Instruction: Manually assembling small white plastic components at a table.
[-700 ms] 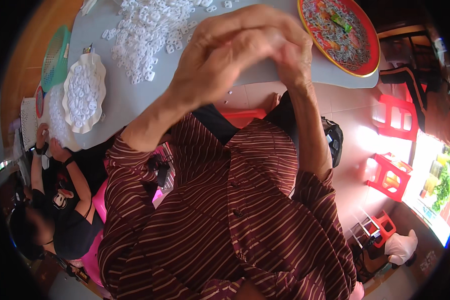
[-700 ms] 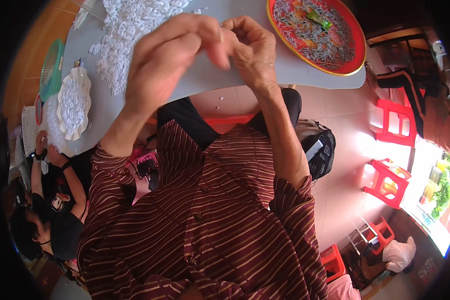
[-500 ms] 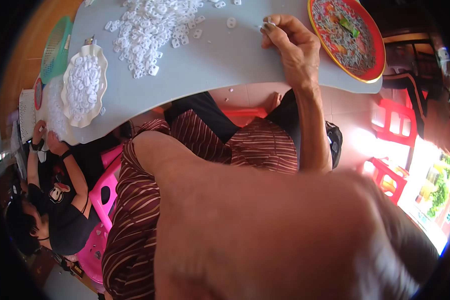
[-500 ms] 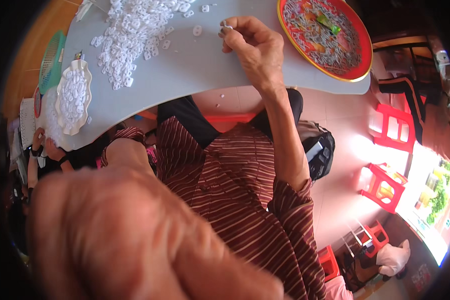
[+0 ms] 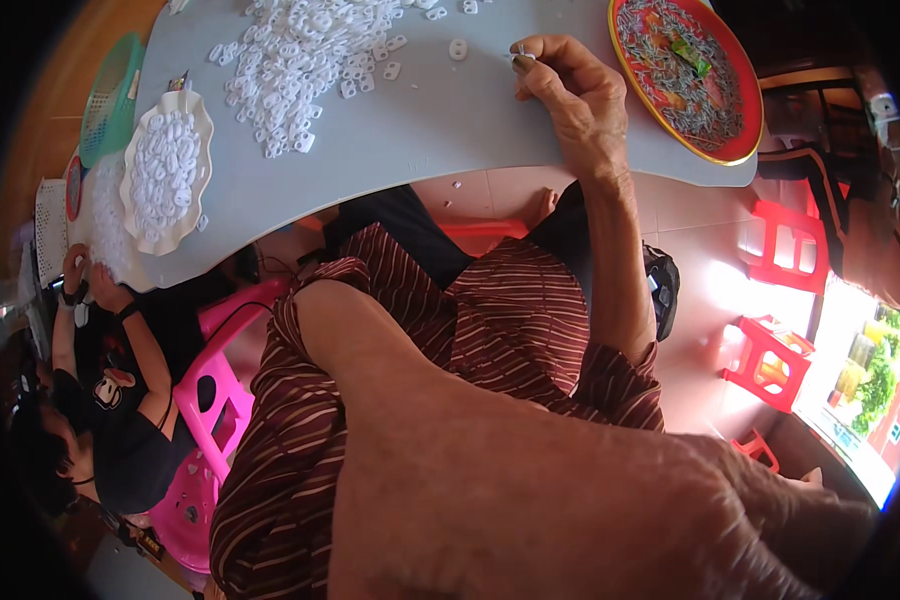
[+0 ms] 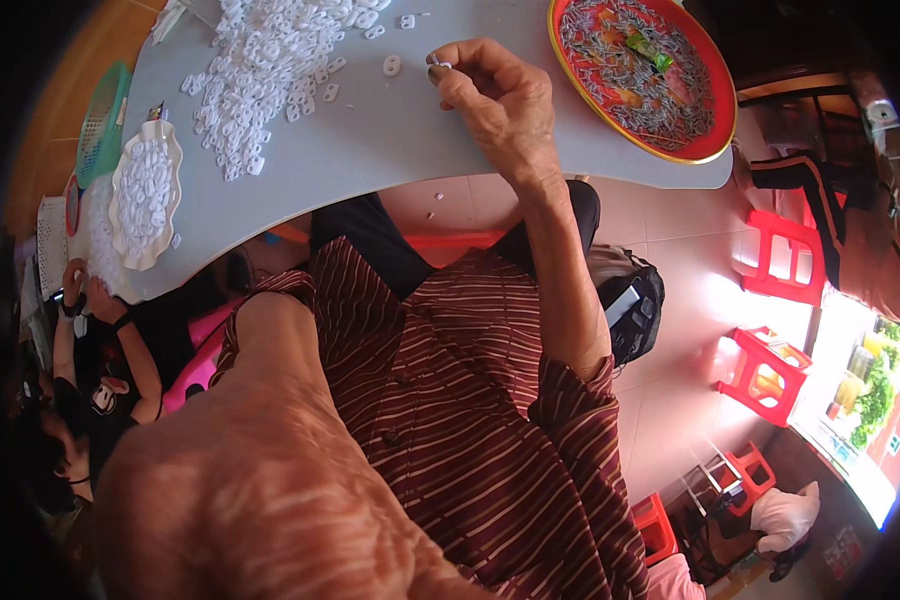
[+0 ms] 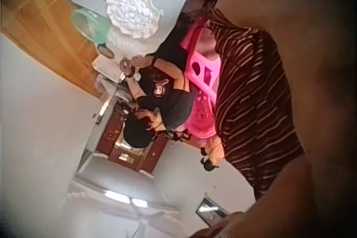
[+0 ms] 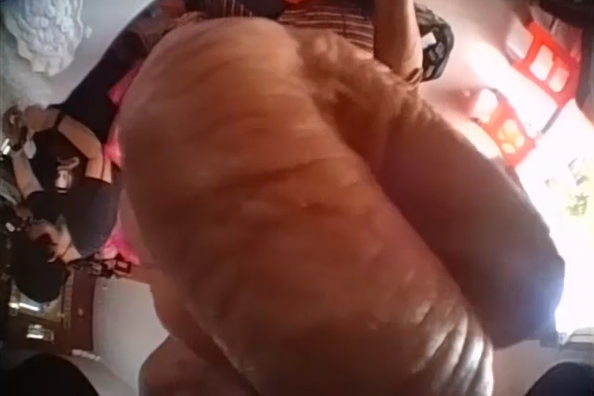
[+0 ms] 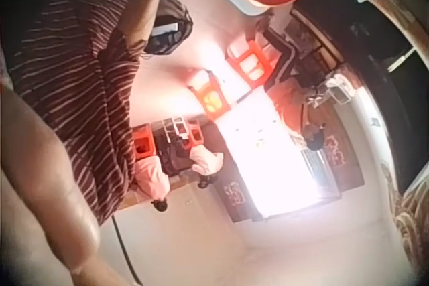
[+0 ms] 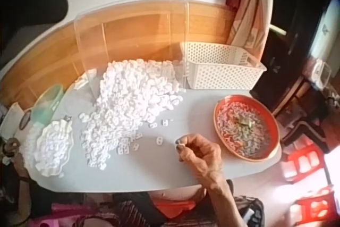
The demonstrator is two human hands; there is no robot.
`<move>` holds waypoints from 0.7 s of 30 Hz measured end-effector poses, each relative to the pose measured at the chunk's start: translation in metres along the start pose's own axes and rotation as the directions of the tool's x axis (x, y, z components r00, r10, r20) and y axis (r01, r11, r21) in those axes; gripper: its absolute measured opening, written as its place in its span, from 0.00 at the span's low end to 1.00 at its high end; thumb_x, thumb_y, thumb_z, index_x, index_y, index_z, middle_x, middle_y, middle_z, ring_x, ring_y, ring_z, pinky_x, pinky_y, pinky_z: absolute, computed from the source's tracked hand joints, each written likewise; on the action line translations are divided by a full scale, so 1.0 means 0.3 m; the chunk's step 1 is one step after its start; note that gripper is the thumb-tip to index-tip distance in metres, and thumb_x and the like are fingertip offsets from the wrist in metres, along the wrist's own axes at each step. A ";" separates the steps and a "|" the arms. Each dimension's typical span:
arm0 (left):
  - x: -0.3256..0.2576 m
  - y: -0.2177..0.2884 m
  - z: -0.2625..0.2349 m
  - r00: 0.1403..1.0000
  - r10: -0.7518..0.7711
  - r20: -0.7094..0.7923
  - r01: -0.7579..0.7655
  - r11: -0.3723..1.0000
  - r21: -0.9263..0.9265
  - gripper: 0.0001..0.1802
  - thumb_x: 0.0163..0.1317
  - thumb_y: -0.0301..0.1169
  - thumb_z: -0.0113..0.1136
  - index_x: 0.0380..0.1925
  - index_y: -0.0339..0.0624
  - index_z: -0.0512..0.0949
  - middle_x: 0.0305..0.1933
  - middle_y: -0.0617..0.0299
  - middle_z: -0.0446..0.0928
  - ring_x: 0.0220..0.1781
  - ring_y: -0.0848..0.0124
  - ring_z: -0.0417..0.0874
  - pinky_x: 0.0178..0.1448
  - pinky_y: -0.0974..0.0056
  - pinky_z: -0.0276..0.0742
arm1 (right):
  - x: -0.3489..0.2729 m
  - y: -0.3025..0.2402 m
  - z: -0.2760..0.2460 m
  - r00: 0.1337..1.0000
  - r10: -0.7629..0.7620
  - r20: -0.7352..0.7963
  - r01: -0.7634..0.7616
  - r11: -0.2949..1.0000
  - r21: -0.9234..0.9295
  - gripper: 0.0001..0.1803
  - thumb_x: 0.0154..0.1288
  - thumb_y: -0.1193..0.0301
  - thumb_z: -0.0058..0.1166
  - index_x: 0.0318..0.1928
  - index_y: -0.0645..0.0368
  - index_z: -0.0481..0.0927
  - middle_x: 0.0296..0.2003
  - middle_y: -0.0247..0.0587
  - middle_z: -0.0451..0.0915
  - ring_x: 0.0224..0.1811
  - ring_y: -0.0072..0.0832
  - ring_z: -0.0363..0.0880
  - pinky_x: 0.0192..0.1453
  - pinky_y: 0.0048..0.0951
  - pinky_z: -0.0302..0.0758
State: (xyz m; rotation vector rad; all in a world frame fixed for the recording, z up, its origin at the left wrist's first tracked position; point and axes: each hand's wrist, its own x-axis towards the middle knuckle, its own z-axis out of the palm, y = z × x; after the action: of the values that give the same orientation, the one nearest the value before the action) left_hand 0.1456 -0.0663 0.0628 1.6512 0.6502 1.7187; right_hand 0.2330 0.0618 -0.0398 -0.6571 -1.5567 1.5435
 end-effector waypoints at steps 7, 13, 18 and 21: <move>-0.027 0.032 -0.089 0.998 0.065 0.022 -0.064 0.998 -0.004 0.05 0.54 0.19 0.47 0.28 0.31 0.73 0.27 0.54 0.75 0.25 0.68 0.75 0.29 0.59 0.73 | 0.002 -0.008 -0.003 1.000 -0.024 -0.003 0.024 1.000 -0.012 0.07 0.60 0.76 0.56 0.38 0.66 0.80 0.26 0.28 0.77 0.28 0.13 0.73 0.36 0.16 0.72; 0.006 0.025 -0.111 0.990 0.114 0.087 -0.114 0.993 -0.011 0.04 0.52 0.18 0.48 0.26 0.31 0.73 0.28 0.53 0.75 0.23 0.67 0.75 0.27 0.58 0.73 | 0.003 0.008 0.005 1.000 -0.009 -0.029 0.007 0.999 -0.050 0.07 0.60 0.74 0.56 0.38 0.63 0.81 0.24 0.27 0.77 0.27 0.13 0.73 0.34 0.16 0.71; 0.034 -0.160 -0.295 0.934 -0.345 -0.093 0.281 0.546 0.790 0.11 0.59 0.21 0.50 0.42 0.34 0.75 0.36 0.58 0.77 0.32 0.67 0.75 0.41 0.64 0.72 | -0.007 -0.001 0.002 0.999 -0.041 -0.030 0.039 0.998 -0.042 0.07 0.60 0.74 0.56 0.38 0.64 0.80 0.24 0.28 0.77 0.27 0.12 0.72 0.34 0.16 0.71; 0.044 -0.255 -0.373 0.932 -0.314 0.183 -0.044 0.402 0.914 0.12 0.58 0.22 0.51 0.43 0.34 0.74 0.37 0.54 0.76 0.40 0.60 0.76 0.48 0.60 0.72 | -0.001 0.001 0.003 0.999 -0.041 -0.020 0.041 0.999 -0.026 0.07 0.60 0.74 0.57 0.38 0.64 0.80 0.24 0.28 0.77 0.27 0.13 0.72 0.34 0.16 0.71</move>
State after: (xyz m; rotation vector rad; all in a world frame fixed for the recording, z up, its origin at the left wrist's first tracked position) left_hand 0.0437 0.0038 0.0059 2.4263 1.7213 0.8460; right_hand 0.2323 0.0610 -0.0400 -0.6491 -1.5676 1.4847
